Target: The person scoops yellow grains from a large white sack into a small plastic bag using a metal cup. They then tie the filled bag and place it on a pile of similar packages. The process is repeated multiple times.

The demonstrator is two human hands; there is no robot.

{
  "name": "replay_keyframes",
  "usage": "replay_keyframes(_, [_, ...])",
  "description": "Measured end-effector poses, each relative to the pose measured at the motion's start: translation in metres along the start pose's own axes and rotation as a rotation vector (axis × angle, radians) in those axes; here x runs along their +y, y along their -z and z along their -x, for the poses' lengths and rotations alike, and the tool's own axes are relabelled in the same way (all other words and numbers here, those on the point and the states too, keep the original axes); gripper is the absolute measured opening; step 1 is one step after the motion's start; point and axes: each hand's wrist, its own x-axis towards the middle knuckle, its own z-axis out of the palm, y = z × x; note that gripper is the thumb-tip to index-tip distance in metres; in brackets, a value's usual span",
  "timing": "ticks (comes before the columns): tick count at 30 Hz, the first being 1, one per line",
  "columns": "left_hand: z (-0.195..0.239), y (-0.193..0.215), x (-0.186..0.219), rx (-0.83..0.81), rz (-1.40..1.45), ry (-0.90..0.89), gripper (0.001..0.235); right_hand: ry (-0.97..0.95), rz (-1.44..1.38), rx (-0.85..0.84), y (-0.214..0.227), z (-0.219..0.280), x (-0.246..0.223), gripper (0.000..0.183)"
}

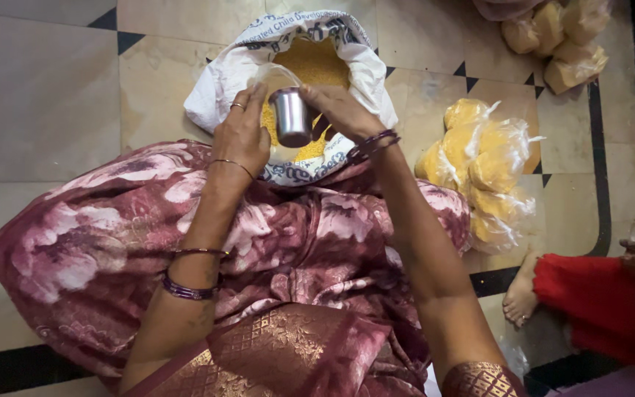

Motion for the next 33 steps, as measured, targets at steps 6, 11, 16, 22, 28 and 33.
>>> replay_keyframes(6, [0.003,-0.001,-0.004,0.055,0.021,-0.035,0.063,0.027,0.225,0.323,0.030,0.027,-0.027,0.047])
replay_keyframes(11, [0.003,0.002,0.002,0.099,0.015,-0.058,0.060,-0.078,0.343,0.641,0.029,-0.002,0.014,0.041])
replay_keyframes(16, [0.000,0.011,0.011,0.132,0.098,-0.033,0.060,-0.320,0.416,0.312,-0.019,-0.060,0.115,0.030])
replay_keyframes(22, [-0.001,0.015,0.016,0.129,0.129,-0.022,0.062,-0.275,0.712,0.445,-0.038,-0.087,0.171,0.027])
replay_keyframes(28, [-0.003,0.010,0.010,0.141,0.127,-0.058,0.061,-0.138,0.504,0.747,-0.044,-0.077,0.165,0.025])
replay_keyframes(33, [-0.003,0.007,0.009,0.164,0.114,-0.077,0.061,-0.105,0.493,0.683,-0.047,-0.049,0.141,0.022])
